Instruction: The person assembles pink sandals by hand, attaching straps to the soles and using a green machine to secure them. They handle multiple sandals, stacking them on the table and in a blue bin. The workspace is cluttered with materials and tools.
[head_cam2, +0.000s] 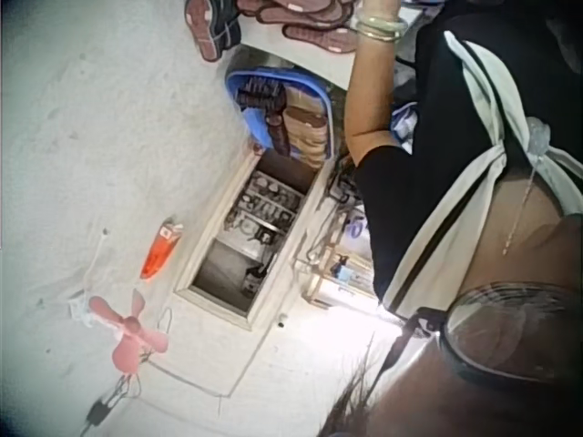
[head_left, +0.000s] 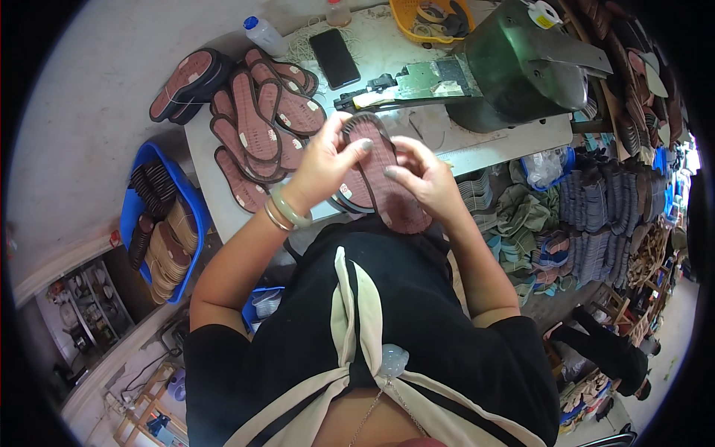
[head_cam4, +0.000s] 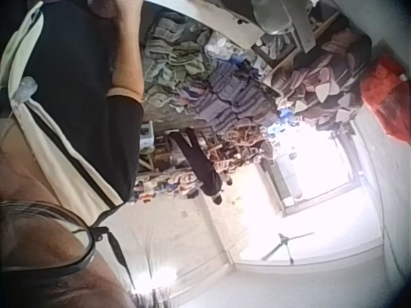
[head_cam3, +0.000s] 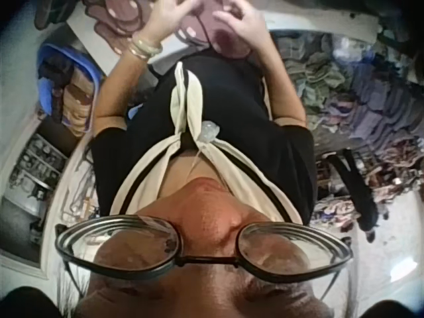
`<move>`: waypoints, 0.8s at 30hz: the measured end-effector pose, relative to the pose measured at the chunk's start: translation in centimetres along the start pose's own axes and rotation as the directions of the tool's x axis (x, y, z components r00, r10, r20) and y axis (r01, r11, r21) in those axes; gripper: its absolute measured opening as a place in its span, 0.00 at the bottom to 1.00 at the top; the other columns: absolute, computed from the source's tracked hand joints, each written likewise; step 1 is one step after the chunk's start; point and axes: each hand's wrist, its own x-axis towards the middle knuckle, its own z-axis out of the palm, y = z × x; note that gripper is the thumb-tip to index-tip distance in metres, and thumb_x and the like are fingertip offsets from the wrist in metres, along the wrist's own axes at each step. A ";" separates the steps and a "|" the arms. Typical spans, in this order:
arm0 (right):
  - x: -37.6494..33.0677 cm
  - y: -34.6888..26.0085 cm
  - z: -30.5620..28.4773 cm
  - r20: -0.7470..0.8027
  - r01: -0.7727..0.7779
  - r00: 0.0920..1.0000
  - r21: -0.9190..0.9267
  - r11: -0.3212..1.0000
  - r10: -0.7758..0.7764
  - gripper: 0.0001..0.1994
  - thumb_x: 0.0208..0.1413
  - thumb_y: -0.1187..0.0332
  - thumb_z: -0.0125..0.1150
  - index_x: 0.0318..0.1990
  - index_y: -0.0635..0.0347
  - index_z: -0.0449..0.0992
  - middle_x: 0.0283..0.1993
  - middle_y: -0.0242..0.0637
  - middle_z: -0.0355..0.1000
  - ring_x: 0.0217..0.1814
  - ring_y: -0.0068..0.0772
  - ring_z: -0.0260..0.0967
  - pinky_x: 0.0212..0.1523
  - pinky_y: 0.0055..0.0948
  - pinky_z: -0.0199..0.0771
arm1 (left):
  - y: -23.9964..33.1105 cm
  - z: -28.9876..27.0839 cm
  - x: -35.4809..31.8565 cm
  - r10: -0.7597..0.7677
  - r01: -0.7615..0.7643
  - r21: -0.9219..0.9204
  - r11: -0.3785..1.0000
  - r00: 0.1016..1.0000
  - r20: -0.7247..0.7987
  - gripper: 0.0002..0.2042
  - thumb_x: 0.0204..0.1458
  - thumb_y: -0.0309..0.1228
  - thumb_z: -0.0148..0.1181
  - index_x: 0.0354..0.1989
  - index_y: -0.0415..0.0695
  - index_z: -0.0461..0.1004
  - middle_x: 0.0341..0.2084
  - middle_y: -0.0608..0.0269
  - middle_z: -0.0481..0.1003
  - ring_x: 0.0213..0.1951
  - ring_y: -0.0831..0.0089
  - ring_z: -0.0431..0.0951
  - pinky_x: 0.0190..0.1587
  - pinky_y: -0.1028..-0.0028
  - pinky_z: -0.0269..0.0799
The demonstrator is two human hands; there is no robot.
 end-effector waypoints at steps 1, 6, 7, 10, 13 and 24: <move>0.1 -1.4 0.5 -0.074 0.029 0.996 -0.143 0.989 -0.040 0.18 0.54 0.68 0.64 0.51 0.65 0.72 0.40 0.37 0.76 0.44 0.18 0.71 0.45 0.21 0.72 | 0.7 0.9 -0.9 0.032 -0.032 0.033 0.999 0.999 0.004 0.16 0.58 0.26 0.58 0.52 0.40 0.64 0.33 0.67 0.74 0.33 0.84 0.74 0.35 0.80 0.71; -2.2 -2.4 1.9 -0.158 0.267 0.935 -0.281 0.922 -0.319 0.16 0.54 0.69 0.62 0.51 0.62 0.76 0.47 0.49 0.76 0.44 0.45 0.76 0.45 0.34 0.74 | 3.5 2.1 -3.9 0.296 -0.237 0.419 0.876 0.952 -0.078 0.12 0.56 0.29 0.60 0.48 0.43 0.70 0.33 0.59 0.77 0.33 0.72 0.79 0.36 0.74 0.73; -2.8 -2.7 2.0 -0.129 0.267 0.939 -0.315 0.911 -0.319 0.17 0.54 0.69 0.62 0.51 0.62 0.76 0.47 0.49 0.76 0.44 0.45 0.76 0.46 0.34 0.74 | 4.2 2.1 -4.5 0.350 -0.272 0.536 0.799 0.936 -0.047 0.12 0.55 0.29 0.60 0.46 0.44 0.71 0.33 0.59 0.77 0.34 0.69 0.79 0.37 0.73 0.74; -4.1 -4.0 2.0 -0.040 0.290 0.941 -0.412 0.864 -0.335 0.17 0.55 0.68 0.61 0.51 0.62 0.76 0.47 0.49 0.76 0.45 0.47 0.75 0.47 0.35 0.73 | 5.7 1.9 -5.6 0.494 -0.379 0.783 0.493 0.863 0.107 0.08 0.53 0.27 0.62 0.41 0.43 0.76 0.33 0.60 0.77 0.31 0.67 0.79 0.34 0.75 0.74; -5.2 -5.3 1.0 0.056 0.330 0.935 -0.493 0.805 -0.349 0.16 0.54 0.69 0.60 0.50 0.62 0.77 0.46 0.50 0.76 0.46 0.49 0.75 0.48 0.36 0.73 | 7.4 1.8 -5.7 0.489 -0.469 0.850 0.239 0.814 0.312 0.09 0.52 0.28 0.62 0.40 0.43 0.76 0.32 0.60 0.77 0.32 0.62 0.79 0.34 0.70 0.74; -6.1 -0.7 -4.9 0.110 0.265 0.962 -0.610 0.747 -0.251 0.11 0.54 0.63 0.55 0.40 0.56 0.79 0.33 0.46 0.76 0.36 0.53 0.74 0.40 0.46 0.72 | 4.1 6.5 -1.6 0.144 -0.717 0.648 -0.258 0.635 0.759 0.08 0.51 0.26 0.53 0.39 0.39 0.70 0.25 0.62 0.71 0.27 0.66 0.75 0.31 0.68 0.71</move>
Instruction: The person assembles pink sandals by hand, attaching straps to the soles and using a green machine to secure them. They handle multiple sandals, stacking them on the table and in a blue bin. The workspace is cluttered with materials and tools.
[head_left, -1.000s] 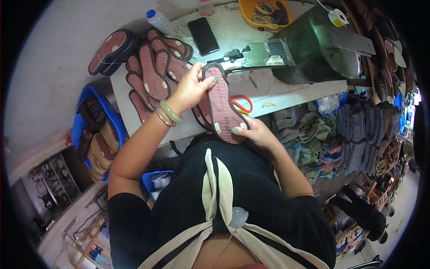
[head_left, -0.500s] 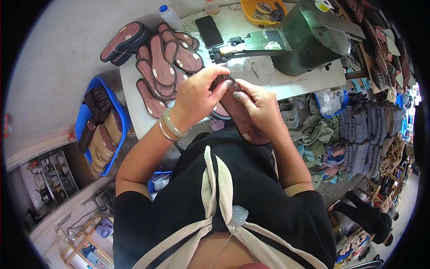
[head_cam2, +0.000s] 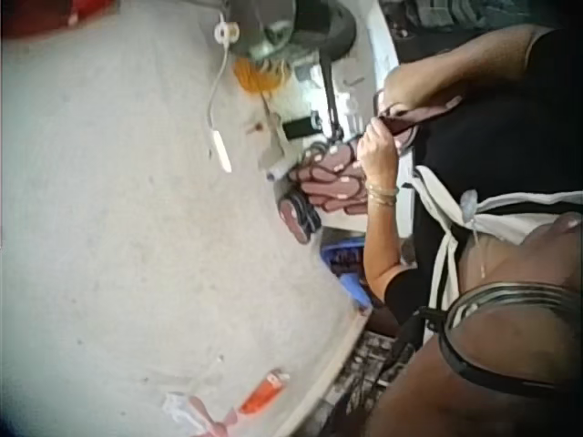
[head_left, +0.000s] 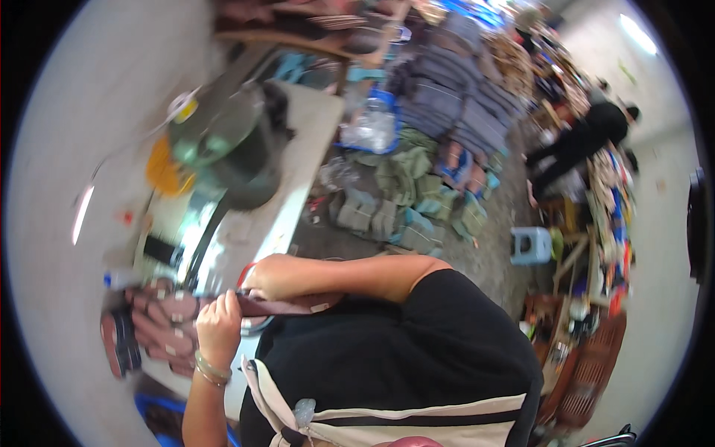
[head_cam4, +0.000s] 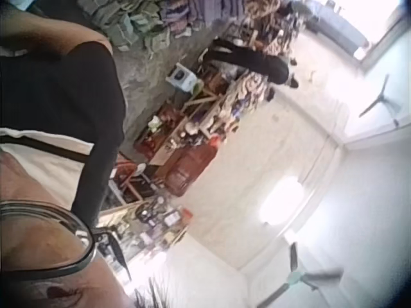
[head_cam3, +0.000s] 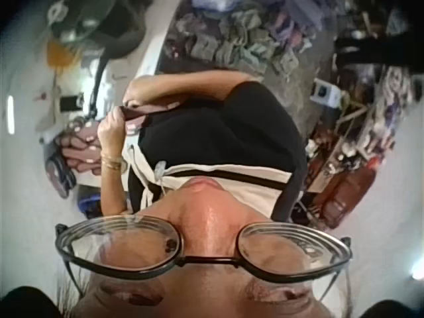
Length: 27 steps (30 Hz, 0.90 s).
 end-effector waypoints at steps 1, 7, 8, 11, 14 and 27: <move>-0.8 0.1 -1.3 0.000 -0.058 0.998 0.024 0.998 0.058 0.11 0.54 0.64 0.55 0.40 0.56 0.79 0.33 0.47 0.76 0.36 0.53 0.74 0.40 0.46 0.72 | 0.1 0.3 1.4 0.020 -0.020 -0.008 1.000 1.000 0.002 0.06 0.52 0.26 0.54 0.37 0.40 0.70 0.24 0.63 0.71 0.26 0.66 0.75 0.30 0.68 0.72; -7.8 3.3 -5.5 -0.176 -0.333 0.926 0.037 0.942 0.334 0.12 0.53 0.63 0.55 0.42 0.55 0.80 0.32 0.49 0.76 0.37 0.55 0.73 0.40 0.46 0.72 | 3.1 1.3 10.9 0.135 -0.150 -0.396 0.906 0.989 -0.067 0.06 0.54 0.28 0.56 0.38 0.41 0.72 0.24 0.55 0.74 0.27 0.56 0.76 0.31 0.63 0.72; -9.2 3.3 -6.3 -0.195 -0.378 0.905 0.041 0.925 0.379 0.13 0.53 0.62 0.55 0.41 0.56 0.80 0.32 0.49 0.76 0.36 0.55 0.73 0.39 0.47 0.72 | 4.1 0.8 12.2 0.160 -0.172 -0.425 0.888 0.985 -0.066 0.07 0.54 0.28 0.56 0.39 0.40 0.72 0.24 0.54 0.74 0.27 0.56 0.76 0.31 0.63 0.72; -11.6 2.4 -7.5 -0.252 -0.462 0.859 -0.003 0.887 0.446 0.13 0.54 0.61 0.55 0.42 0.55 0.80 0.32 0.50 0.75 0.35 0.56 0.74 0.37 0.48 0.73 | 5.7 0.6 14.7 0.271 -0.269 -0.364 0.892 0.961 -0.049 0.05 0.52 0.27 0.55 0.35 0.42 0.71 0.24 0.57 0.73 0.27 0.59 0.76 0.30 0.64 0.72; -12.9 1.5 -8.5 -0.340 -0.490 0.815 0.024 0.871 0.468 0.12 0.52 0.62 0.57 0.38 0.57 0.80 0.34 0.49 0.77 0.39 0.54 0.75 0.41 0.46 0.74 | 6.6 0.6 16.8 0.414 -0.420 -0.188 0.888 0.907 -0.070 0.02 0.46 0.26 0.53 0.28 0.45 0.67 0.22 0.62 0.69 0.25 0.64 0.74 0.28 0.66 0.70; -11.2 3.0 -9.6 -0.653 -0.176 0.728 0.114 0.978 0.208 0.13 0.49 0.69 0.62 0.44 0.53 0.81 0.33 0.43 0.77 0.33 0.44 0.76 0.34 0.37 0.76 | 6.2 -3.0 17.6 -0.022 -0.210 -0.359 0.909 0.837 -0.547 0.07 0.44 0.19 0.59 0.32 0.41 0.73 0.26 0.57 0.75 0.28 0.60 0.76 0.32 0.66 0.71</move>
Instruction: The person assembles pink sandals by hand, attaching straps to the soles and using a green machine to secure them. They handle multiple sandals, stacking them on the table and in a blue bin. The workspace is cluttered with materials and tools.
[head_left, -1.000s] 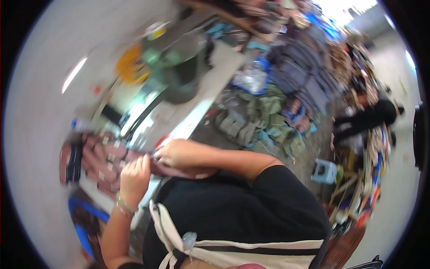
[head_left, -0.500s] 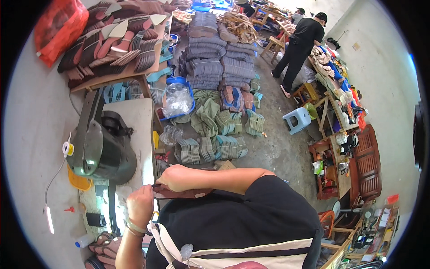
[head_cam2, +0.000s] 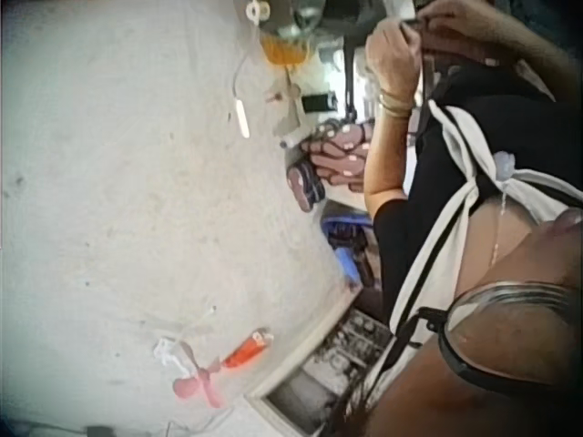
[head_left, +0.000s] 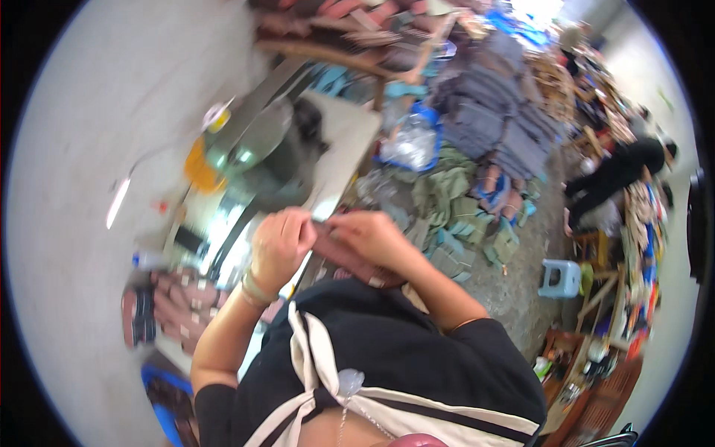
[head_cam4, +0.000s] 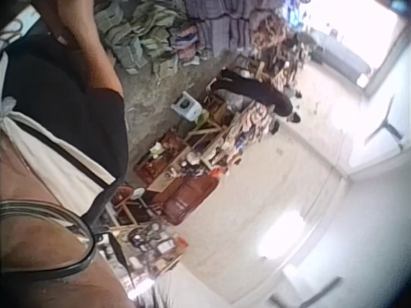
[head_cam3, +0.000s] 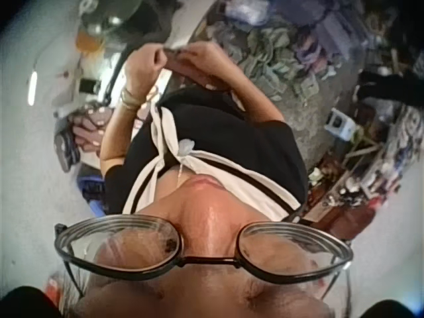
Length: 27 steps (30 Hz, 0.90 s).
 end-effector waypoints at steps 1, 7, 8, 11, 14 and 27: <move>0.7 -0.8 0.2 -0.020 0.055 0.998 0.010 0.998 -0.055 0.13 0.48 0.72 0.63 0.43 0.56 0.81 0.33 0.44 0.77 0.33 0.44 0.75 0.35 0.36 0.76 | -0.1 -0.6 -0.1 -0.079 0.077 -0.041 0.996 0.996 -0.046 0.07 0.45 0.20 0.60 0.34 0.41 0.73 0.28 0.57 0.75 0.29 0.61 0.76 0.32 0.67 0.71; 3.6 -4.8 2.4 0.046 0.213 0.975 0.108 0.971 -0.219 0.14 0.49 0.75 0.63 0.45 0.61 0.78 0.31 0.43 0.75 0.31 0.43 0.74 0.33 0.32 0.73 | 1.0 -4.5 -4.3 -0.676 0.518 -0.668 0.534 0.736 0.031 0.11 0.55 0.23 0.58 0.47 0.39 0.72 0.36 0.63 0.76 0.36 0.78 0.77 0.37 0.78 0.74; 3.8 -5.1 2.9 0.103 0.210 0.969 0.128 0.969 -0.223 0.14 0.49 0.75 0.63 0.45 0.61 0.79 0.31 0.42 0.75 0.30 0.42 0.74 0.33 0.31 0.73 | 1.2 -4.9 -5.1 -0.693 0.527 -0.732 0.432 0.714 0.105 0.12 0.55 0.23 0.58 0.48 0.38 0.71 0.38 0.63 0.76 0.37 0.78 0.77 0.39 0.78 0.74; 4.8 -5.9 4.3 0.170 0.238 0.945 0.226 0.945 -0.279 0.13 0.49 0.76 0.63 0.45 0.61 0.79 0.32 0.40 0.74 0.31 0.41 0.74 0.32 0.29 0.73 | 1.6 -5.6 -6.3 -0.687 0.523 -0.647 0.555 0.727 -0.001 0.13 0.54 0.21 0.57 0.48 0.38 0.71 0.37 0.61 0.76 0.37 0.77 0.77 0.39 0.78 0.74; 5.7 -6.1 6.3 0.142 0.321 0.915 0.315 0.893 -0.378 0.14 0.47 0.78 0.65 0.44 0.62 0.79 0.34 0.40 0.75 0.32 0.40 0.74 0.33 0.30 0.73 | 2.1 -6.5 -6.7 -0.698 0.576 -0.486 0.657 0.708 -0.104 0.13 0.53 0.21 0.56 0.48 0.38 0.71 0.36 0.58 0.76 0.37 0.75 0.77 0.39 0.77 0.73; 7.4 -7.1 11.9 0.162 0.282 0.911 0.423 0.861 -0.378 0.02 0.53 0.76 0.60 0.34 0.64 0.75 0.30 0.40 0.73 0.31 0.39 0.72 0.32 0.30 0.71 | 1.1 -6.5 -8.6 -0.774 0.679 -0.373 0.633 0.539 -0.332 0.08 0.54 0.22 0.55 0.42 0.39 0.72 0.27 0.59 0.74 0.26 0.76 0.74 0.32 0.77 0.71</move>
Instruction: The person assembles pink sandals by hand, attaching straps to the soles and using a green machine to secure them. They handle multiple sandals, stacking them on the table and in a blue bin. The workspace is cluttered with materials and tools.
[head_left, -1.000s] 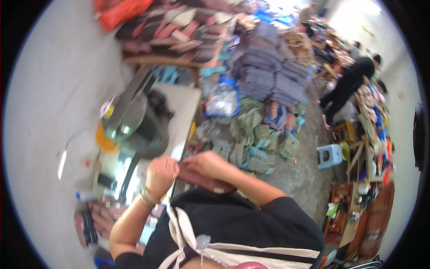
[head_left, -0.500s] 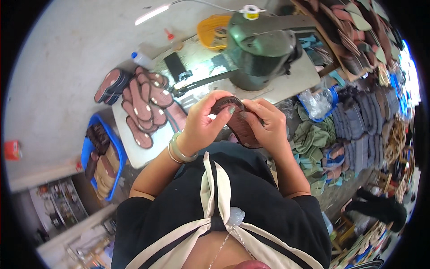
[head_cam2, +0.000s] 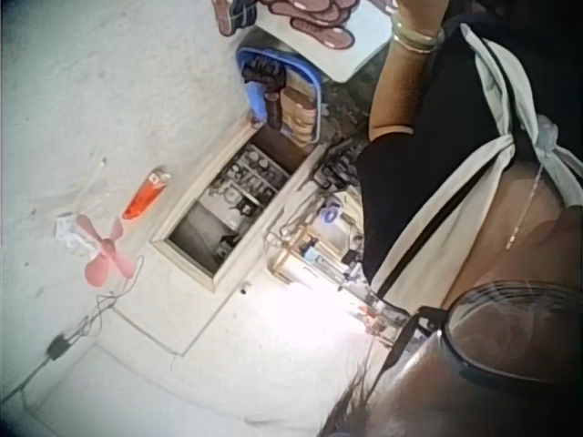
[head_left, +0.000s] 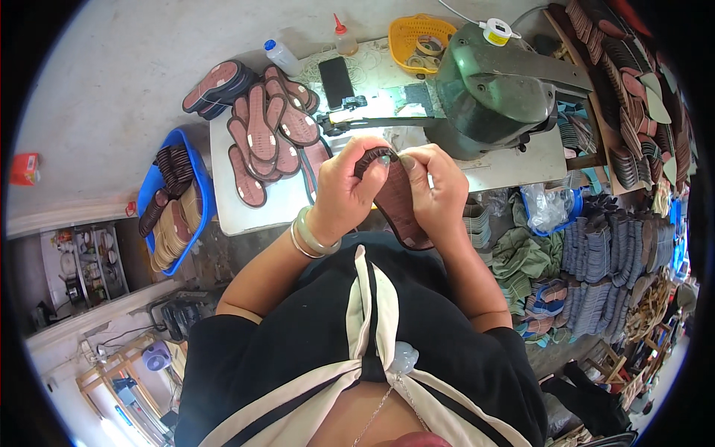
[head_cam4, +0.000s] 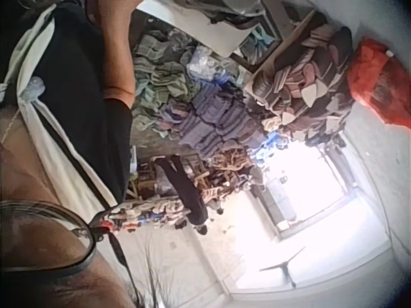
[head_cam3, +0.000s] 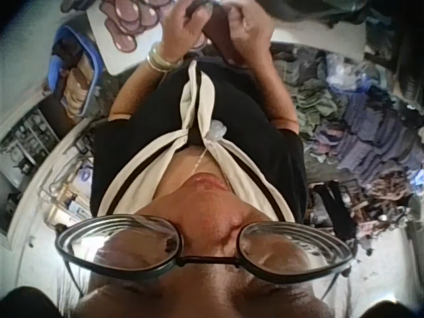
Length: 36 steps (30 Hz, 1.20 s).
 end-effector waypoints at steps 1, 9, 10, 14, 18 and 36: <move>0.0 0.1 0.1 0.015 -0.103 0.995 0.075 0.992 0.102 0.02 0.55 0.76 0.60 0.34 0.64 0.75 0.30 0.40 0.72 0.31 0.39 0.71 0.33 0.30 0.70 | -0.2 0.0 0.1 0.003 -0.003 -0.002 1.000 1.000 -0.003 0.08 0.54 0.22 0.55 0.42 0.39 0.72 0.27 0.60 0.74 0.26 0.77 0.74 0.32 0.77 0.71; 0.5 0.9 0.2 0.080 0.046 0.996 -0.067 0.997 -0.041 0.06 0.52 0.75 0.62 0.39 0.63 0.77 0.33 0.40 0.73 0.34 0.40 0.72 0.35 0.32 0.72 | -2.1 -0.3 1.0 -0.027 0.028 -0.037 0.999 0.999 0.027 0.07 0.53 0.22 0.56 0.41 0.39 0.73 0.28 0.61 0.74 0.28 0.79 0.73 0.33 0.78 0.71; 0.8 1.1 0.1 0.108 0.164 0.983 -0.168 0.972 -0.148 0.08 0.51 0.76 0.62 0.40 0.62 0.76 0.34 0.40 0.73 0.35 0.40 0.73 0.35 0.33 0.73 | -2.1 -0.4 1.1 -0.039 0.040 -0.026 0.999 0.999 0.035 0.07 0.53 0.22 0.56 0.41 0.39 0.73 0.27 0.61 0.74 0.28 0.80 0.72 0.33 0.78 0.71; 2.0 1.1 -0.1 0.211 0.419 0.906 -0.341 0.842 -0.366 0.11 0.45 0.78 0.63 0.39 0.62 0.76 0.34 0.38 0.74 0.34 0.40 0.73 0.33 0.34 0.75 | -2.1 -0.8 1.7 -0.072 0.072 0.006 0.997 0.996 0.059 0.07 0.54 0.24 0.56 0.41 0.39 0.73 0.26 0.63 0.74 0.27 0.81 0.72 0.33 0.79 0.70; 2.4 1.7 1.0 0.136 0.250 0.966 -0.270 0.930 -0.220 0.06 0.46 0.76 0.62 0.33 0.62 0.75 0.29 0.40 0.72 0.29 0.40 0.72 0.30 0.31 0.73 | -2.1 -1.2 1.6 -0.155 0.158 -0.089 0.983 0.987 0.038 0.07 0.56 0.25 0.56 0.41 0.39 0.73 0.24 0.66 0.73 0.27 0.83 0.71 0.31 0.80 0.68; 3.8 0.8 3.1 0.098 0.047 0.995 -0.249 0.967 -0.023 0.04 0.60 0.74 0.56 0.36 0.64 0.76 0.35 0.39 0.75 0.33 0.30 0.72 0.37 0.26 0.71 | -2.3 -3.8 2.8 -0.148 0.140 0.088 0.986 0.986 0.082 0.10 0.57 0.29 0.56 0.44 0.39 0.71 0.21 0.60 0.72 0.24 0.75 0.71 0.29 0.75 0.68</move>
